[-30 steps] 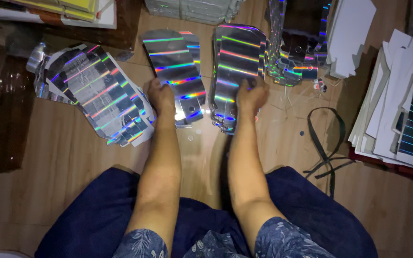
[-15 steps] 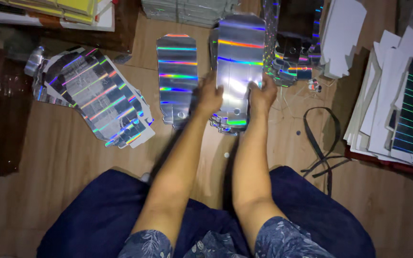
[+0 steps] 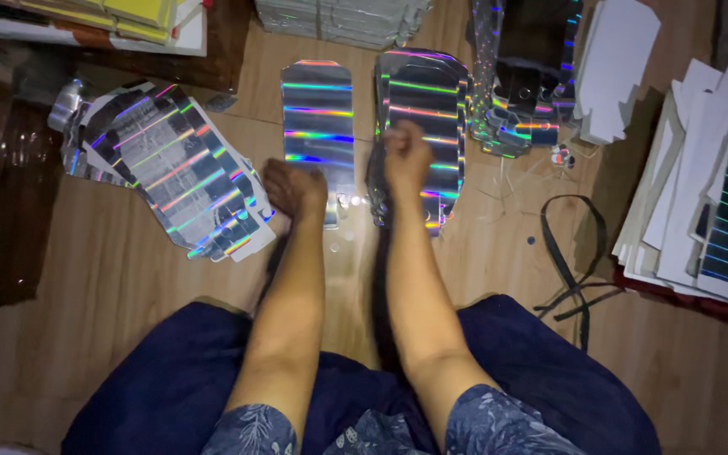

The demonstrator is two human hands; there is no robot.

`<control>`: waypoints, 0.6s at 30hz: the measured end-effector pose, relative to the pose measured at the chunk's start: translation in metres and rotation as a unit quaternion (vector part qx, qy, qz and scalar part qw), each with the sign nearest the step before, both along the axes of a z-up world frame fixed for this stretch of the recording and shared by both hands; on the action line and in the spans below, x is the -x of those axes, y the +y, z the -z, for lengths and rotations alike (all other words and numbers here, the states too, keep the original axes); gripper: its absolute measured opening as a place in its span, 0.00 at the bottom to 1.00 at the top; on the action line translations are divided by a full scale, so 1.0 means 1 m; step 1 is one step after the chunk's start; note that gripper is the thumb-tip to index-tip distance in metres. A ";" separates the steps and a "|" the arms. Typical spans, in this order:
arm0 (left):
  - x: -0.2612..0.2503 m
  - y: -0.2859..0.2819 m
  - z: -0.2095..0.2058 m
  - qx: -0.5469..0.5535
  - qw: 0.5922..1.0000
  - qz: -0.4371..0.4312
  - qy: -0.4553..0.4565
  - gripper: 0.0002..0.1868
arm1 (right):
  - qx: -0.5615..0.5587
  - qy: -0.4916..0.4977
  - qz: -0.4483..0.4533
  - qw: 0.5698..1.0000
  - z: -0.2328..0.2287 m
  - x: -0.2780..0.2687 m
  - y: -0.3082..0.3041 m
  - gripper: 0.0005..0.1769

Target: The person sits on the floor and handles stacks of rectangular holographic sheets. They pick up individual sheets, peel off white backing paper, and place the sheets into a neat pile.

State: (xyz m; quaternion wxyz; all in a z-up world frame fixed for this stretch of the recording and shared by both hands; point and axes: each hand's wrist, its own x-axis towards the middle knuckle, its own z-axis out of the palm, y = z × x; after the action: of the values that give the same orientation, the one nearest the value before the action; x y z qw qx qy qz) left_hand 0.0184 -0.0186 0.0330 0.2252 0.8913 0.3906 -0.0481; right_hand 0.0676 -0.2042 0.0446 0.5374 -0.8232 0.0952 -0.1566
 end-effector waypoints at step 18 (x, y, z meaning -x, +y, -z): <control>-0.001 0.022 0.014 0.170 0.921 0.019 -0.351 0.10 | 0.212 0.267 -0.155 0.927 0.039 0.037 0.095 0.40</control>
State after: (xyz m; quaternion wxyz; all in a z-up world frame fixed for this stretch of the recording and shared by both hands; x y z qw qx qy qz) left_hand 0.0191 0.0035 0.0192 0.4951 0.8064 0.2560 0.1976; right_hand 0.0306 -0.1087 0.0051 0.3224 -0.9338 0.0710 0.1381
